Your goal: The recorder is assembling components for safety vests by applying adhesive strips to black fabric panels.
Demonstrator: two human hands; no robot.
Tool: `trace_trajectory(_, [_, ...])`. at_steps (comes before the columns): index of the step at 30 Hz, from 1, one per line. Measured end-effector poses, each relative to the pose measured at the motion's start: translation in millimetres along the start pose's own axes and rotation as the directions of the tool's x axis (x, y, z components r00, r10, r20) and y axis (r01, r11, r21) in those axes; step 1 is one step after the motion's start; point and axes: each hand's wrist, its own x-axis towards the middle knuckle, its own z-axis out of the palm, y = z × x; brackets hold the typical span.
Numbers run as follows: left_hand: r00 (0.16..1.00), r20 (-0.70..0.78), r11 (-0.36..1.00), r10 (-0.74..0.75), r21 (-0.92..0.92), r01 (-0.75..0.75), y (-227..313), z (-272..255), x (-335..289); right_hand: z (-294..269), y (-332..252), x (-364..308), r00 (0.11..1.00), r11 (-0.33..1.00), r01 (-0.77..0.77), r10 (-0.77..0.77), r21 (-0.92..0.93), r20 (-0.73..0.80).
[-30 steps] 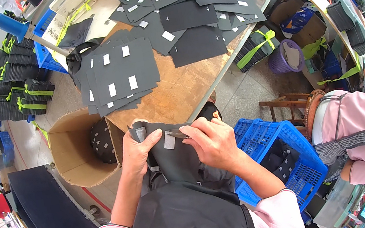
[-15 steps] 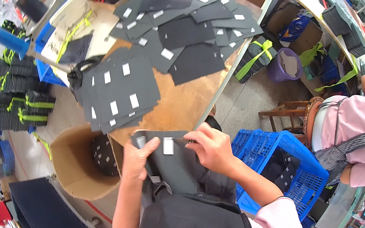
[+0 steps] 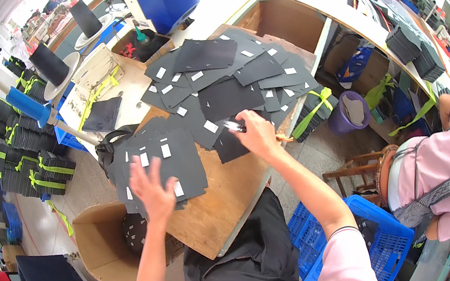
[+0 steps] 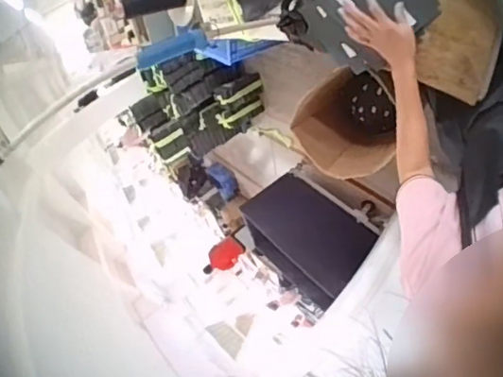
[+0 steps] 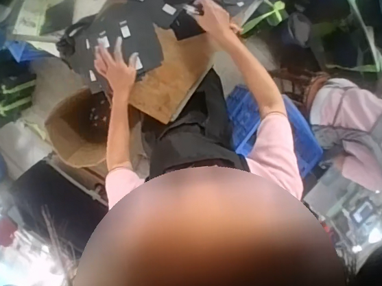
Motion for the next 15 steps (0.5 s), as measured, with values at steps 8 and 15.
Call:
trace_trajectory(8, [0.991, 0.112, 0.995, 0.08, 0.043, -0.085, 0, 29, -10, 19, -28, 11, 0.999, 0.994, -0.024, 0.029, -0.108, 0.041])
trace_trajectory(15, [0.998, 0.038, 0.996, 0.04, 0.078, -0.042, -19, 27, 1, 17, 18, 44, 0.927, 0.714, 0.372, -0.319, -0.593, 0.197])
